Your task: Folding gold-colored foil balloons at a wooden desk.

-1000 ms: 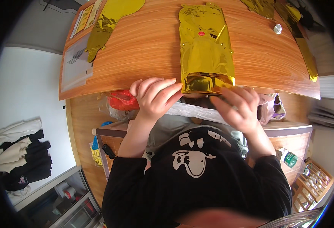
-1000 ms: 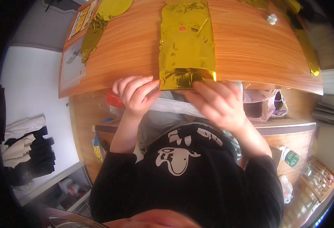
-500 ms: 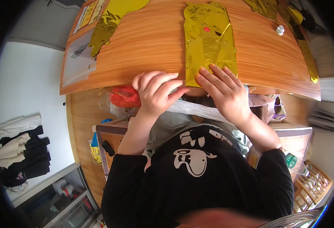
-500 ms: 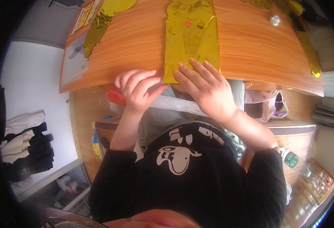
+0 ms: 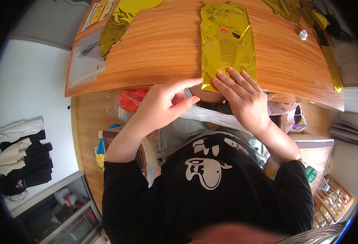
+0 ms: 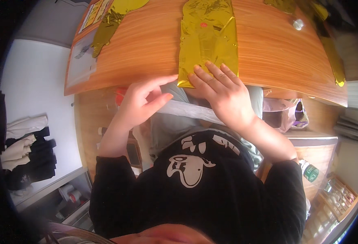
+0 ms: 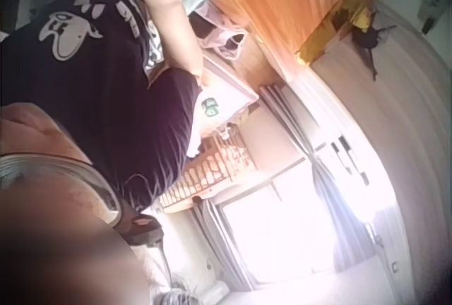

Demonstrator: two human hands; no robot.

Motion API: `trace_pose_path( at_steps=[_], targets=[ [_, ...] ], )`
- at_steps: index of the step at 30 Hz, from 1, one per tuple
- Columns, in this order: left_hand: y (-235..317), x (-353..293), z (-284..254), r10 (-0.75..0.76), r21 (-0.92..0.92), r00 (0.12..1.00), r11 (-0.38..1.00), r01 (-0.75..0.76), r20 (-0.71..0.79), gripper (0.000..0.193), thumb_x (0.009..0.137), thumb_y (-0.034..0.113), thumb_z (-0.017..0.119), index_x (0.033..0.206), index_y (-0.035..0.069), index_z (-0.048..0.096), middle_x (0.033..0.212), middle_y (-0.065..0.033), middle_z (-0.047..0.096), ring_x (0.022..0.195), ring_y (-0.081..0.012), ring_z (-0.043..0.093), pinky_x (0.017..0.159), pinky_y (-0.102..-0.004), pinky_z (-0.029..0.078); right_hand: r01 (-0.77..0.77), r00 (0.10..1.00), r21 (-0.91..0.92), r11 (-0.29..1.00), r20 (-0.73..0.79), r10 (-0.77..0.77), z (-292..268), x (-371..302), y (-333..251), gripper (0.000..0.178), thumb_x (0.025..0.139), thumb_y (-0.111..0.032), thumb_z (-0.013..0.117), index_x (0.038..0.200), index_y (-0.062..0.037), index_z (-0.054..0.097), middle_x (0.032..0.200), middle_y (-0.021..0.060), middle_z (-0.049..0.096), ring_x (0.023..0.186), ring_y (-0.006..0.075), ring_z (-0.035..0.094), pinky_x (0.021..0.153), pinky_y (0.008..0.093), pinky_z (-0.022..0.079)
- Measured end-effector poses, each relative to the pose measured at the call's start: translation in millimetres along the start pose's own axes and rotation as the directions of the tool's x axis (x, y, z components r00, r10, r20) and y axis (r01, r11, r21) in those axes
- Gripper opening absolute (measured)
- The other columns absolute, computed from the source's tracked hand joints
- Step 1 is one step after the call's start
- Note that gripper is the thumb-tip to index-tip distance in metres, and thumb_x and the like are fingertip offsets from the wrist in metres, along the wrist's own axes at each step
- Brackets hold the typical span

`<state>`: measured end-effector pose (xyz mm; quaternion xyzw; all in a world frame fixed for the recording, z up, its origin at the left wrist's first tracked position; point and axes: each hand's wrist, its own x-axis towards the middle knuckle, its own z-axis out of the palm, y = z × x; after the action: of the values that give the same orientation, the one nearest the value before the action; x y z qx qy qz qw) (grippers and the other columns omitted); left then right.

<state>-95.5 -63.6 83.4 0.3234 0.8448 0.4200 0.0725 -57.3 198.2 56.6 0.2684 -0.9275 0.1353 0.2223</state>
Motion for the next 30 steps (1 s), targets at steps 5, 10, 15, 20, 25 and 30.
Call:
trace_pose_path(
  at_steps=[5, 10, 15, 20, 25, 30],
  targets=[
    [4, -2, 20, -0.394, -0.588, 0.919, 0.735, 0.337, 0.034, 0.031, 0.101, 0.014, 0.070, 0.127, 0.004, 0.058, 0.072, 0.0041, 0.058, 0.058, -0.0028, 0.049, 0.052, -0.0218, 0.040, -0.016, 1.000, 0.006, 1.000, 0.003, 0.016, 0, 0, -2, 0.046, 0.083, -0.009, 0.067, 0.129, -0.0120, 0.070, 0.136, 0.0060, 0.069, 0.128, 0.0279, 0.064, 0.110, 0.0448, 0.049],
    [-2, -10, 43, -0.370, -0.595, 0.929, 0.742, 0.308, 0.020, 0.026, 0.101, 0.014, 0.069, 0.122, 0.004, 0.057, 0.072, 0.0046, 0.058, 0.057, -0.0015, 0.048, 0.051, -0.0185, 0.036, -0.021, 1.000, 0.025, 0.999, 0.011, 0.021, -1, -1, -2, 0.049, 0.081, -0.009, 0.068, 0.131, -0.0118, 0.069, 0.138, 0.0064, 0.068, 0.130, 0.0283, 0.063, 0.111, 0.0449, 0.048],
    [-8, -6, 69, -0.360, -0.639, 0.919, 0.748, 0.181, -0.161, 0.022, 0.099, 0.009, 0.071, 0.117, 0.003, 0.061, 0.073, 0.0042, 0.058, 0.058, -0.0008, 0.048, 0.052, -0.0179, 0.036, -0.036, 0.999, 0.063, 0.997, 0.010, 0.035, 1, -2, 0, 0.048, 0.083, -0.009, 0.067, 0.131, -0.0108, 0.069, 0.139, 0.0078, 0.067, 0.131, 0.0298, 0.062, 0.112, 0.0460, 0.047],
    [-22, -5, 88, -0.243, -0.536, 0.885, 0.844, -0.008, -0.396, 0.015, 0.094, 0.002, 0.075, 0.106, 0.001, 0.066, 0.076, 0.0020, 0.063, 0.058, -0.0013, 0.051, 0.052, -0.0178, 0.038, -0.046, 0.999, 0.074, 0.996, 0.021, 0.045, 0, 0, -1, 0.042, 0.088, -0.010, 0.064, 0.130, -0.0101, 0.069, 0.138, 0.0087, 0.067, 0.132, 0.0305, 0.061, 0.113, 0.0468, 0.046],
    [-32, -4, 96, -0.194, -0.527, 0.879, 0.847, -0.074, -0.435, 0.014, 0.094, 0.000, 0.074, 0.105, -0.001, 0.065, 0.078, -0.0018, 0.066, 0.059, -0.0033, 0.056, 0.049, -0.0192, 0.044, -0.060, 0.998, 0.082, 0.995, 0.035, 0.057, -1, 0, -1, 0.044, 0.086, -0.008, 0.064, 0.130, -0.0102, 0.069, 0.139, 0.0087, 0.067, 0.132, 0.0304, 0.061, 0.114, 0.0470, 0.046],
    [-36, -2, 106, -0.198, -0.572, 0.837, 0.805, -0.157, -0.510, 0.013, 0.093, -0.002, 0.074, 0.103, -0.001, 0.066, 0.080, -0.0049, 0.068, 0.061, -0.0064, 0.061, 0.050, -0.0210, 0.050, -0.064, 0.997, 0.107, 0.992, 0.050, 0.058, -2, 1, 0, 0.047, 0.083, -0.007, 0.066, 0.130, -0.0109, 0.070, 0.139, 0.0081, 0.067, 0.132, 0.0298, 0.062, 0.114, 0.0465, 0.046]
  ],
)
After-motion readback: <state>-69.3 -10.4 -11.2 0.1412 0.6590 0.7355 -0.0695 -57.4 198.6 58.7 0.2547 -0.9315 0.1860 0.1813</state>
